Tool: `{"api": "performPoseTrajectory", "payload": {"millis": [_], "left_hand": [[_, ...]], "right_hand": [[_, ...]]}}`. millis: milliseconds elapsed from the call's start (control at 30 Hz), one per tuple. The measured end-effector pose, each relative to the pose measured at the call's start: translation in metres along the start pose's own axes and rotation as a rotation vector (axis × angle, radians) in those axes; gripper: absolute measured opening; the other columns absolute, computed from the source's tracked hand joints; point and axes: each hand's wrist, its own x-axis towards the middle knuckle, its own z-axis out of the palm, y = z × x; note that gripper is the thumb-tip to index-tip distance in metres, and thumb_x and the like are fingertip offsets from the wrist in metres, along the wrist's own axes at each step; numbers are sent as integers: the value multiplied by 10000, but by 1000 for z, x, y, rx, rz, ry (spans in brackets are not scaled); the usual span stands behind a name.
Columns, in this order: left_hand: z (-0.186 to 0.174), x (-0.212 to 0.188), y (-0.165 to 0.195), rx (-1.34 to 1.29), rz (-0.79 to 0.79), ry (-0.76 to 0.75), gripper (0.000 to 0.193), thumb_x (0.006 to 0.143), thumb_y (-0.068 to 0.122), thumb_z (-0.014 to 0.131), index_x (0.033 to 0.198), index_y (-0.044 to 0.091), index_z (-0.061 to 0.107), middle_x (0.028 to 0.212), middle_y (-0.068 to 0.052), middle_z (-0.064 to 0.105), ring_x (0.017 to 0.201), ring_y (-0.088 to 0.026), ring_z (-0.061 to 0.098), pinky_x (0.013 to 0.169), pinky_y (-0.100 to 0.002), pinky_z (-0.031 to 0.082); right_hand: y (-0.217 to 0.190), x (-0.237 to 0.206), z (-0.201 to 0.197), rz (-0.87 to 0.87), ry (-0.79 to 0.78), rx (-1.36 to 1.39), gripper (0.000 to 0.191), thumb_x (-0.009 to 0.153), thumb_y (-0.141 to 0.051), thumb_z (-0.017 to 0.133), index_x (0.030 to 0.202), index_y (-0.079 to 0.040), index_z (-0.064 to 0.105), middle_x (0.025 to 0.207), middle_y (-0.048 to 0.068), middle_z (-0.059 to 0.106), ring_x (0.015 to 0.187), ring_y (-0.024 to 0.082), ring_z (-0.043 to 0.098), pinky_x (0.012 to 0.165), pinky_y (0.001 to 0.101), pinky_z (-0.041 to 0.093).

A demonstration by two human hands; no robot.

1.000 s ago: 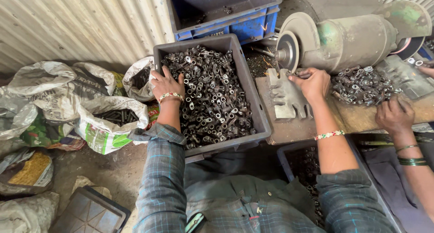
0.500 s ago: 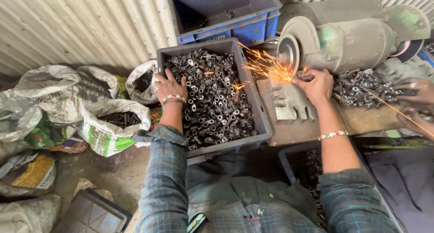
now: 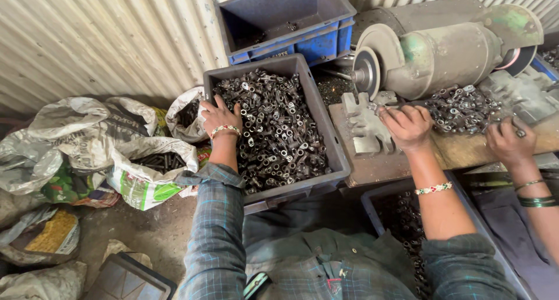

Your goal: The person repeatedly picks small metal parts from a bin and grinds them against a bench grinder, then places them into a second bin. The process is continuous and repetitive, with sparks visible during grinding.

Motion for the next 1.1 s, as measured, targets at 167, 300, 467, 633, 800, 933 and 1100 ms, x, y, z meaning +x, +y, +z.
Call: {"api": "performPoseTrajectory", "payload": {"millis": [167,300,467,633,800,933,1100], "left_hand": [[-3,-1,-1,12,16,28,763,972,582,559,1516,78,380,1511,-340,304,1247,-453,508,847,-482,582],[-6,-2,0,4,-11,-12,754,969,593,557,1516,102,386,1513,-309,314,1260,-433,507,858,-487,581],[-5,-2,0,20,-16,-14,751,973,596,555,1513,100,394,1492,-294,339,1235,-423,521,850,-481,585],[-2,-1,-2,36,-2,19,759,970,608,550,1516,105,396,1483,-300,335,1219,-426,525,846,-476,583],[-4,-2,-1,7,-9,-6,761,971,599,550,1524,101,392,1491,-303,335,1220,-424,528,842,-482,584],[-2,3,-1,-3,10,61,777,941,603,577,1501,94,400,1479,-327,320,1208,-440,523,816,-482,583],[8,2,-3,-23,-1,56,759,944,591,595,1501,105,422,1487,-307,344,1193,-430,541,833,-489,578]], "right_hand": [[0,7,24,472,-367,169,251,807,-300,907,885,-121,751,876,30,704,902,265,623,820,402,477],[0,17,44,736,-455,263,314,764,-343,927,820,-93,744,768,71,728,761,272,679,948,436,499],[-15,29,51,1104,-603,206,328,741,-400,923,803,-119,767,768,114,743,743,315,724,743,433,555],[-28,36,53,1250,-596,163,331,720,-407,904,783,-113,767,801,125,752,800,345,728,744,458,555],[-35,33,40,1209,-661,57,327,724,-405,915,828,-127,776,844,147,747,810,373,710,718,479,540],[-48,16,4,677,-265,52,197,808,-267,912,907,-148,791,913,31,732,898,285,653,853,426,507],[-53,10,-27,94,128,-3,98,878,-150,899,945,-165,829,937,-28,714,916,200,623,850,381,476]]}}
